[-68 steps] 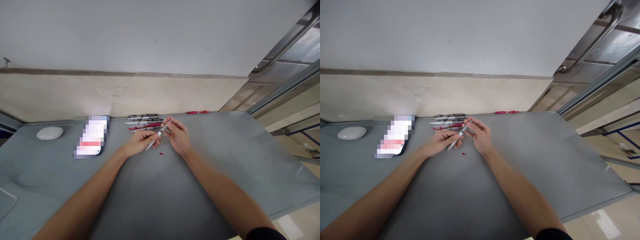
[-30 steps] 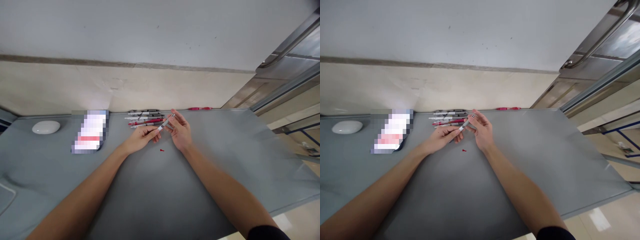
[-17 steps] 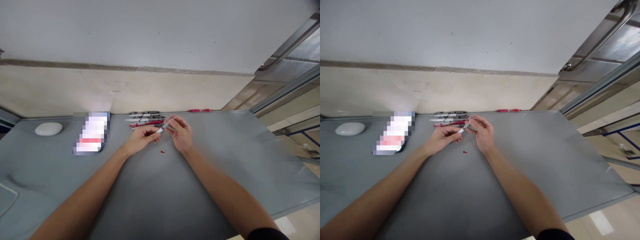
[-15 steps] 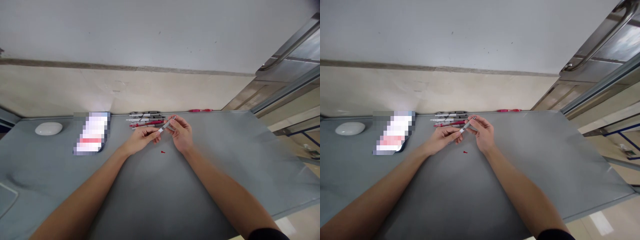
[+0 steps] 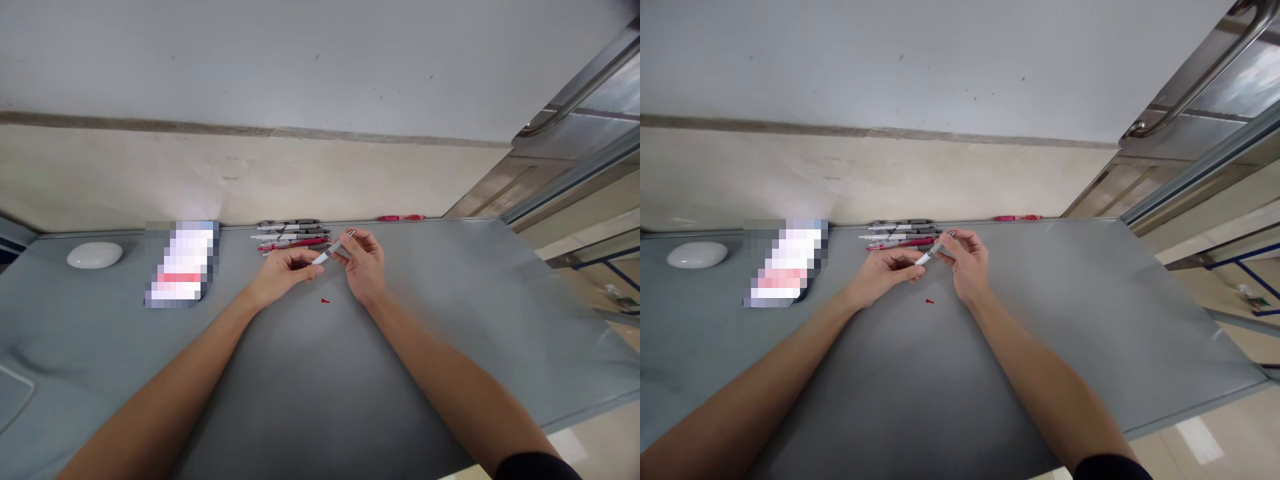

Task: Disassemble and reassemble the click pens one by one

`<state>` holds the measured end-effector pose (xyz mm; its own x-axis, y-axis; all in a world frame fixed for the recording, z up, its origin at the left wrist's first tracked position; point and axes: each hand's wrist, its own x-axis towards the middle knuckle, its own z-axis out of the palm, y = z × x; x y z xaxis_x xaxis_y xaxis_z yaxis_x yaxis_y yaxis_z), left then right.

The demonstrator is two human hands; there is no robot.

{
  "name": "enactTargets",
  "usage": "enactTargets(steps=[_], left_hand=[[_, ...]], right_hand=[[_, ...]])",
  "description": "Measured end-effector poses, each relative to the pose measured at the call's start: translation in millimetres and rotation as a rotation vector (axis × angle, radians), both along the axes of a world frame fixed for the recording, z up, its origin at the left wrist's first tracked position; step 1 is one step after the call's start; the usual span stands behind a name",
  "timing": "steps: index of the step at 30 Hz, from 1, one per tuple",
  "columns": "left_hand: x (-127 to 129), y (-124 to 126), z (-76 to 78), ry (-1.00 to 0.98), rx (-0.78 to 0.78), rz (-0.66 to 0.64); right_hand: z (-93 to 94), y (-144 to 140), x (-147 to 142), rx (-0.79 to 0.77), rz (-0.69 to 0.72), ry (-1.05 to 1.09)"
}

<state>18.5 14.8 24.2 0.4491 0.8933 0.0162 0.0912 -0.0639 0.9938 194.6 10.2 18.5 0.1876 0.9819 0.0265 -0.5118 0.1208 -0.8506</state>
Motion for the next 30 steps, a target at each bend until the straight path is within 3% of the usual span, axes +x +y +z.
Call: enactTargets(steps=[4,8,12,22,30], left_hand=[[0.7,0.1,-0.7,0.0,0.035,0.009],[-1.3,1.0,-0.5,0.038,0.116,-0.067],[-3.5,1.0,1.3,0.036,0.097,-0.127],[-0.5,-0.3,-5.9,0.008,0.045,0.047],[-4.6,0.3,3.1,-0.01,0.061,-0.149]], right_hand=[[-0.5,0.3,0.0,-0.002,0.005,-0.001],[-0.2,0.1,0.7,-0.019,0.023,-0.005],[0.5,-1.0,0.7,-0.015,0.048,0.006],[0.8,-1.9,-1.3,-0.017,-0.011,-0.009],[1.6,-2.9,0.1,-0.012,0.053,0.002]])
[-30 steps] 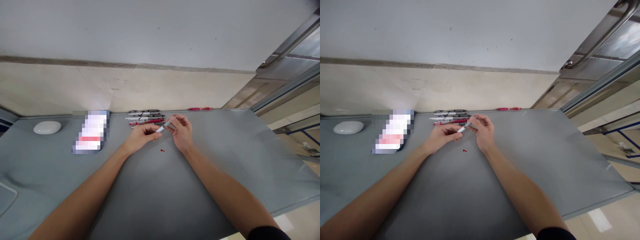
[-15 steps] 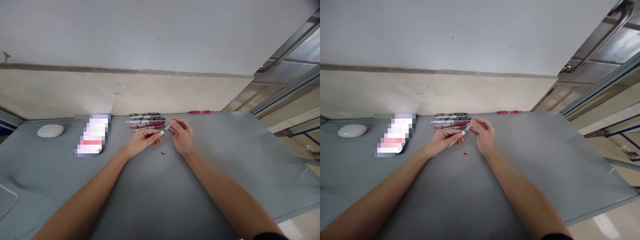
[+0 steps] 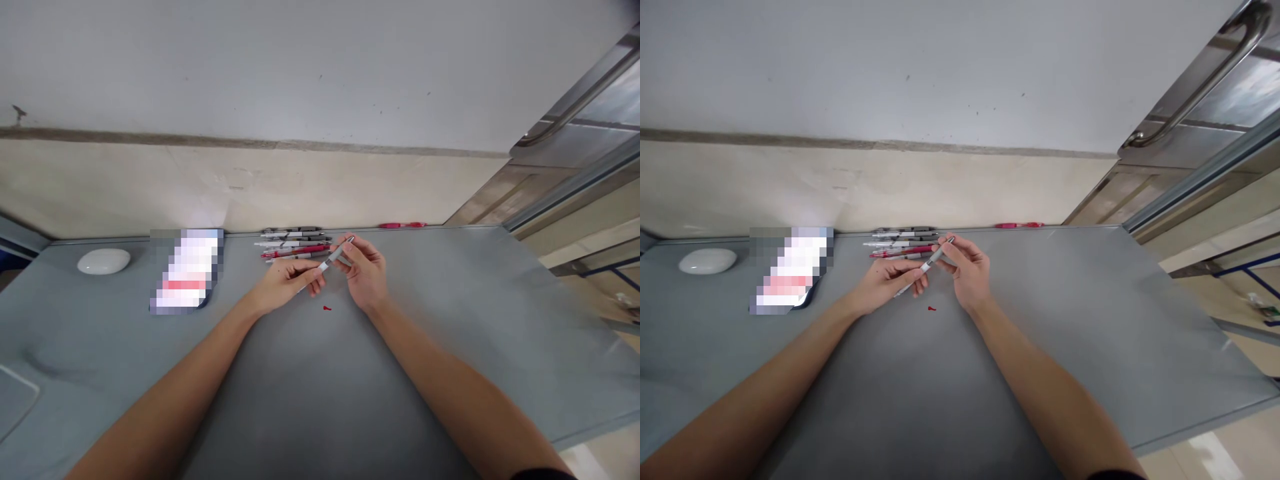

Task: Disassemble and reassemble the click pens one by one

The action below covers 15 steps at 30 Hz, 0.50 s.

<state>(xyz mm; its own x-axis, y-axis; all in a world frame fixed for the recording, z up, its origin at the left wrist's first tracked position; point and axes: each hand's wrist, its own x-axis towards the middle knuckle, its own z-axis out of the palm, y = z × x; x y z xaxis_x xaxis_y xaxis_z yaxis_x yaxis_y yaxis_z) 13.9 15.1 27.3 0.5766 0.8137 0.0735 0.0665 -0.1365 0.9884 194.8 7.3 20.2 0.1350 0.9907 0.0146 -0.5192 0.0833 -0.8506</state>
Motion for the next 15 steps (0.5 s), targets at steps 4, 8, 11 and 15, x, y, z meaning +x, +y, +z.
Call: enactTargets(steps=[4,8,11,15], left_hand=[[-1.0,-0.7,1.3,-0.048,-0.048,-0.024],[-0.8,-1.2,-2.1,-0.122,-0.109,-0.006],[-0.8,-0.9,-4.0,-0.163,-0.14,-0.005],[-1.4,-0.2,-4.5,-0.188,-0.165,-0.023]], right_hand=[[-1.3,1.8,1.0,0.026,-0.045,-0.006],[-1.4,3.2,0.0,0.03,-0.09,-0.017],[0.0,3.3,-0.4,0.018,-0.103,-0.022],[4.6,2.7,0.8,0.023,-0.097,-0.04]])
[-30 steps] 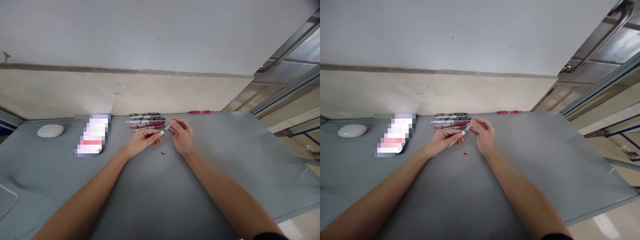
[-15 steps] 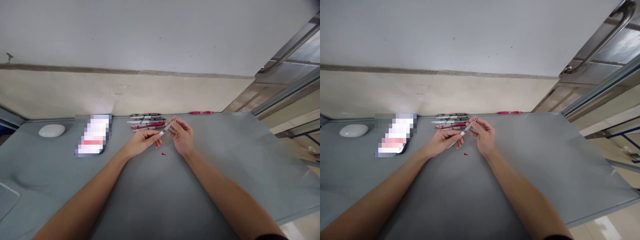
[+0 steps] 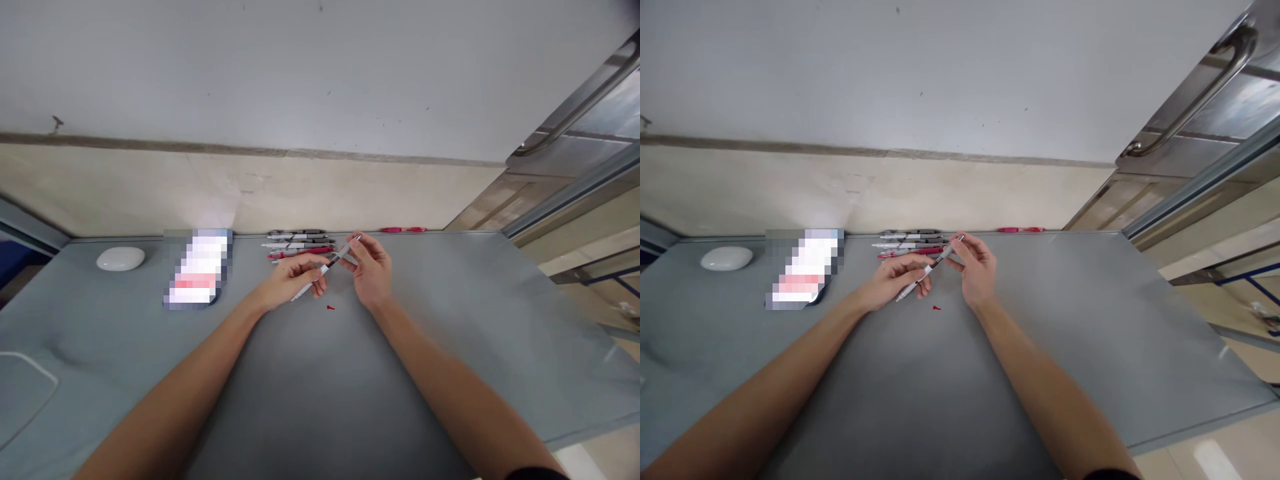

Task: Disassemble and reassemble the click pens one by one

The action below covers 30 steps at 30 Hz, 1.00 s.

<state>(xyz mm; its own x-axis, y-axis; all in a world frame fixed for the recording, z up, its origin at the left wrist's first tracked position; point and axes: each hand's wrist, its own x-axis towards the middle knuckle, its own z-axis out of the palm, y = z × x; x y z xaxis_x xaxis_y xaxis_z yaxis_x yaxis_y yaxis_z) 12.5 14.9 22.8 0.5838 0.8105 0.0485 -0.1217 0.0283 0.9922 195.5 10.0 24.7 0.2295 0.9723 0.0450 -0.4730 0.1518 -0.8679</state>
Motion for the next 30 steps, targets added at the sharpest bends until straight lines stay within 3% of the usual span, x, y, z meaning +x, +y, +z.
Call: enactTargets(steps=[6,11,16,19,26,30], left_hand=[[-0.6,2.0,-2.8,-0.059,-0.02,0.021],[-1.5,3.9,-7.8,-0.088,-0.073,0.055],[-2.2,5.3,-8.5,-0.18,-0.167,0.048],[-2.8,5.5,-5.0,-0.224,-0.214,0.062],[-3.2,4.9,-0.3,-0.223,-0.259,0.112],[-1.9,4.5,0.6,-0.215,-0.267,0.118]], right_hand=[[16.6,3.6,3.3,0.004,0.011,-0.005],[31.1,16.0,14.9,0.025,-0.08,0.035],[27.8,31.3,34.3,0.049,-0.104,-0.094],[19.8,37.7,46.1,0.101,-0.03,-0.434],[10.4,42.9,63.8,0.487,0.101,-1.698],[5.4,49.2,68.2,0.643,0.087,-1.98]])
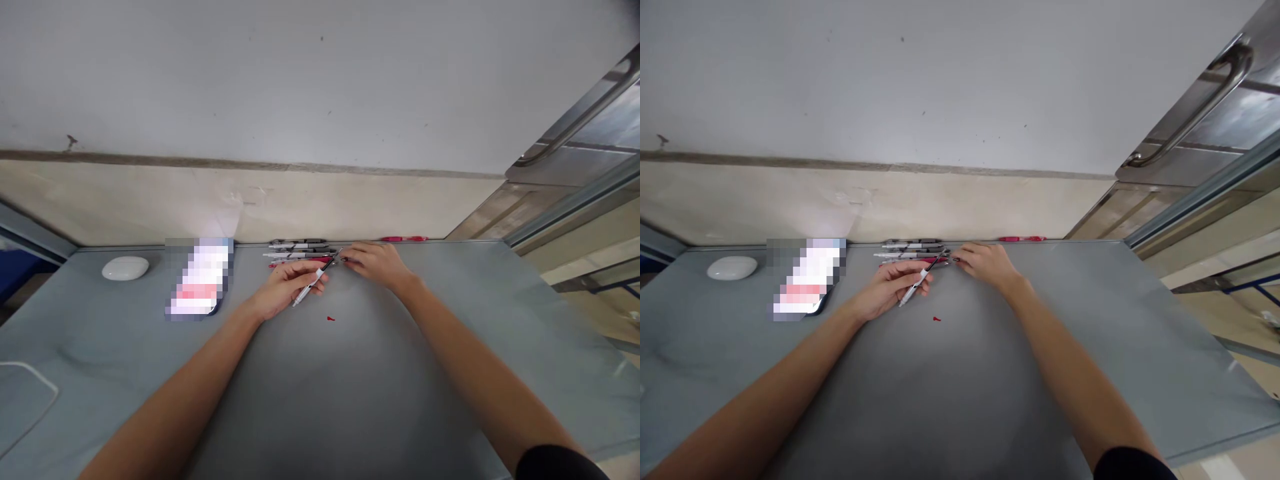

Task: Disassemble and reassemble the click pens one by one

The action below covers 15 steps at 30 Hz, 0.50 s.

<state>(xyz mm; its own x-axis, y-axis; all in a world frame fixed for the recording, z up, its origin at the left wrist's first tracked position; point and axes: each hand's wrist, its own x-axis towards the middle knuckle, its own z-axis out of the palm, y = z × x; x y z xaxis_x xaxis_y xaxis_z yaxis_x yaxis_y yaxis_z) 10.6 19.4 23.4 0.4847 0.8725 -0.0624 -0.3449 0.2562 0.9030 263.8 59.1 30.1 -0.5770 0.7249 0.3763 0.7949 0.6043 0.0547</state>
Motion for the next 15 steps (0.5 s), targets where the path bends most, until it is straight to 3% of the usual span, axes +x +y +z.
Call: enactTargets(steps=[9,15], left_hand=[[1.3,0.3,1.6,0.001,-0.014,-0.007],[1.2,0.8,-0.2,0.007,-0.001,-0.016]], right_hand=[[1.5,10.3,0.6,0.093,0.143,-0.119],[2.6,10.2,1.3,0.087,0.156,-0.113]])
